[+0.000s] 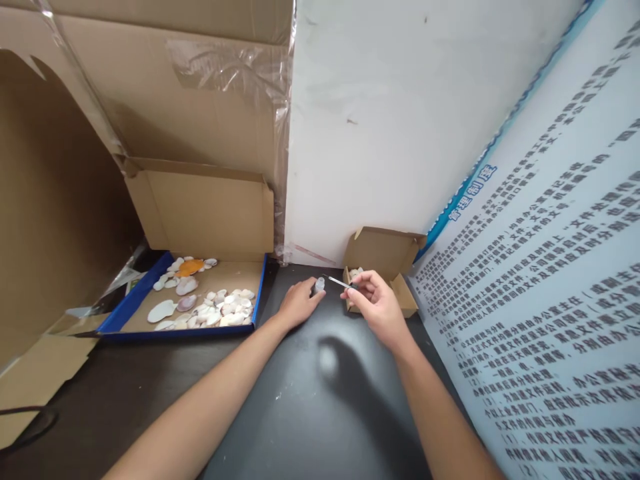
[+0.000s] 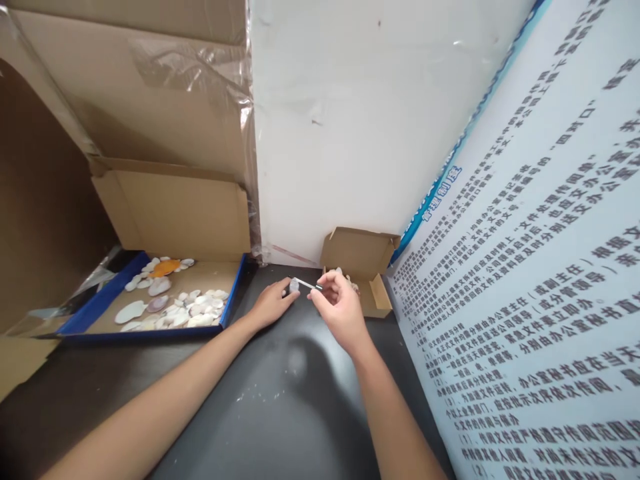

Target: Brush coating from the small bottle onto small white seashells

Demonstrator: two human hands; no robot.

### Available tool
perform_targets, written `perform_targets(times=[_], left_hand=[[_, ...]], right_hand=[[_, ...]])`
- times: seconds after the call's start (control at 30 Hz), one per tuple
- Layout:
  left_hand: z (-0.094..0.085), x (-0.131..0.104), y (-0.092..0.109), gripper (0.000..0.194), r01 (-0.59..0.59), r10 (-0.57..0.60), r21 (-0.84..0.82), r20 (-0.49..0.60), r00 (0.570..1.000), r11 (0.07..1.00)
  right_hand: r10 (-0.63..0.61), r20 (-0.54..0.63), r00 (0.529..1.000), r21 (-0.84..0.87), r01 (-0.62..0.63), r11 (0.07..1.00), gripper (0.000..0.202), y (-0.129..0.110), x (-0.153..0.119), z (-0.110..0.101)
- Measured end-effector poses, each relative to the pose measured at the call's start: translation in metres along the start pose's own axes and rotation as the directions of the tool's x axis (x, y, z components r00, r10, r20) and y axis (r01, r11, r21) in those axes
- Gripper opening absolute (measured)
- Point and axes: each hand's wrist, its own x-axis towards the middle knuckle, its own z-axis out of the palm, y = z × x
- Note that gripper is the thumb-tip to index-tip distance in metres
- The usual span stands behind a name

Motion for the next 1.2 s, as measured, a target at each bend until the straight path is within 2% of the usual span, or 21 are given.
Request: perform_targets(times=[0.17,0.3,0.4,0.47,0.6,0.63,0.7,0.8,0.87,0.97,1.0,1.1,1.2], left_hand=[[-0.002,0.000,0.000,0.014,0.043,-0.042,-0.085,0.012,0.999,0.995],[-0.006,-0.008,0.001,0.029,0.087,-0.089,-0.156,-0.006,0.996,0.984],[-0.009,-0.026,0.003,0.023,0.113,-0.119,-0.208,-0.019,0.993,0.972],[-0.010,-0.043,0.007,0.023,0.098,-0.099,-0.243,0.006,0.995,0.965],[-0.012,-0.082,0.013,0.027,0.068,-0.023,-0.310,0.146,0.989,0.948],[-0.013,-0.089,0.014,0.027,0.072,0.015,-0.385,0.219,0.976,0.920],[-0.014,-0.098,0.014,0.026,0.101,0.048,-0.499,0.277,0.960,0.860],[-0.018,-0.101,0.011,0.026,0.127,0.070,-0.642,0.272,0.960,0.756],[-0.020,-0.100,0.008,0.029,0.214,0.035,-0.739,0.306,0.951,0.639],[-0.023,-0.098,0.004,0.039,0.385,-0.035,-0.799,0.418,0.908,0.461],[-0.024,-0.098,0.003,0.040,0.409,-0.045,-0.810,0.431,0.901,0.420],[-0.027,-0.096,-0.001,0.042,0.423,-0.081,-0.838,0.422,0.903,0.345],[-0.029,-0.095,-0.001,0.038,0.429,-0.105,-0.827,0.421,0.901,0.365]], right_hand=[[0.031,-0.031,0.999,0.072,-0.028,0.997,0.031,0.021,-0.025,0.005],[0.029,-0.101,0.994,0.096,-0.019,0.995,0.035,0.040,-0.036,0.006],[0.039,-0.139,0.989,0.116,-0.023,0.993,0.037,0.050,-0.041,0.007],[0.042,-0.144,0.989,0.110,-0.026,0.994,0.038,0.055,-0.044,0.009],[0.062,-0.167,0.984,0.097,-0.046,0.994,0.040,0.065,-0.055,0.021],[0.071,-0.163,0.984,0.097,-0.055,0.994,0.041,0.067,-0.057,0.025],[0.087,-0.137,0.987,0.090,-0.075,0.993,0.039,0.070,-0.062,0.032],[0.112,-0.078,0.991,0.083,-0.105,0.991,0.039,0.072,-0.068,0.037],[0.118,-0.070,0.991,0.081,-0.112,0.990,0.038,0.073,-0.071,0.036],[0.116,-0.088,0.989,0.084,-0.108,0.991,0.034,0.073,-0.076,0.034],[0.117,-0.082,0.990,0.075,-0.111,0.991,0.032,0.073,-0.078,0.035],[0.104,-0.030,0.994,0.017,-0.103,0.994,0.028,0.071,-0.080,0.035],[0.058,-0.002,0.998,-0.072,-0.058,0.996,0.022,0.064,-0.080,0.031]])
